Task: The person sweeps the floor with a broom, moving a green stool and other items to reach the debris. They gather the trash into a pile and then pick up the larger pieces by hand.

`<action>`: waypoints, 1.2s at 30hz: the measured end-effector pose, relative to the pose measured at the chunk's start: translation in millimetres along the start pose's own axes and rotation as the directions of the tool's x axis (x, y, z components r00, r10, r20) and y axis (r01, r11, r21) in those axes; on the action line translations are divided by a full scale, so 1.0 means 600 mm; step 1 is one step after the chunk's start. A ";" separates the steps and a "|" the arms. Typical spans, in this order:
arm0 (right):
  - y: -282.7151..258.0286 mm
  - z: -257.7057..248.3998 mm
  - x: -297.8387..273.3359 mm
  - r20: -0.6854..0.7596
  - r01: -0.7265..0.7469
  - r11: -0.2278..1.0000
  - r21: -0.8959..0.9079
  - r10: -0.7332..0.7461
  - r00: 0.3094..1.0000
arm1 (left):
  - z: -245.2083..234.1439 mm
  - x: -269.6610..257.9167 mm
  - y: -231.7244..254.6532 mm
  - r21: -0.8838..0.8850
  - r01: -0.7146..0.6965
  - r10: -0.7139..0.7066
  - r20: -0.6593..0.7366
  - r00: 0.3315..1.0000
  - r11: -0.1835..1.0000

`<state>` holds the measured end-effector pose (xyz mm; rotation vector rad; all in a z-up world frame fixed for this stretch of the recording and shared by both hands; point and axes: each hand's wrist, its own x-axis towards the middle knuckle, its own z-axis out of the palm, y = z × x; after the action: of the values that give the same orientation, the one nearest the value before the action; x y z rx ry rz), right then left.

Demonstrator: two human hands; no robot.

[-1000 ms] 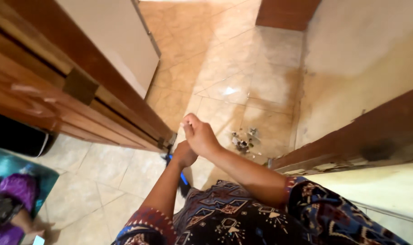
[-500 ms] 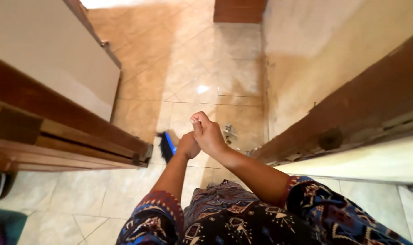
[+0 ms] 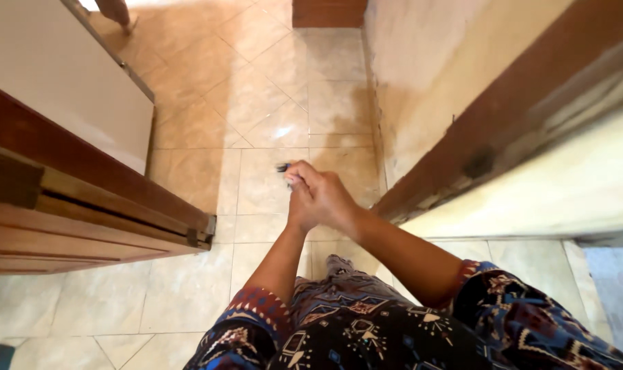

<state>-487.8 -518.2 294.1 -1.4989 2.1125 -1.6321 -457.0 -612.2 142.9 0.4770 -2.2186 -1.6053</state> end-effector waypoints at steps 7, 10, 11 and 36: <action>-0.140 -0.045 -0.011 -0.268 -0.220 0.951 0.217 0.275 0.923 | -0.019 -0.076 0.241 -0.047 0.331 -0.334 -0.075 0.940 0.943; -0.153 -0.046 -0.044 -0.238 -0.277 0.874 0.398 0.390 0.889 | 0.013 -0.106 0.193 -0.220 0.186 -0.217 -0.123 0.968 0.958; -0.165 -0.049 -0.058 -0.230 -0.256 0.849 0.462 0.394 0.890 | 0.015 -0.125 0.201 -0.009 0.110 -0.110 -0.144 0.983 0.994; -0.115 -0.393 -0.686 0.491 -0.489 0.848 -0.207 0.522 0.697 | 0.511 -0.613 0.206 -0.013 -0.223 0.207 -0.321 0.924 0.975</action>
<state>-367.2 -55.9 257.0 -1.0562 1.9969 -0.8354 -287.0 -147.8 138.1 0.4274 -1.9133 -1.3593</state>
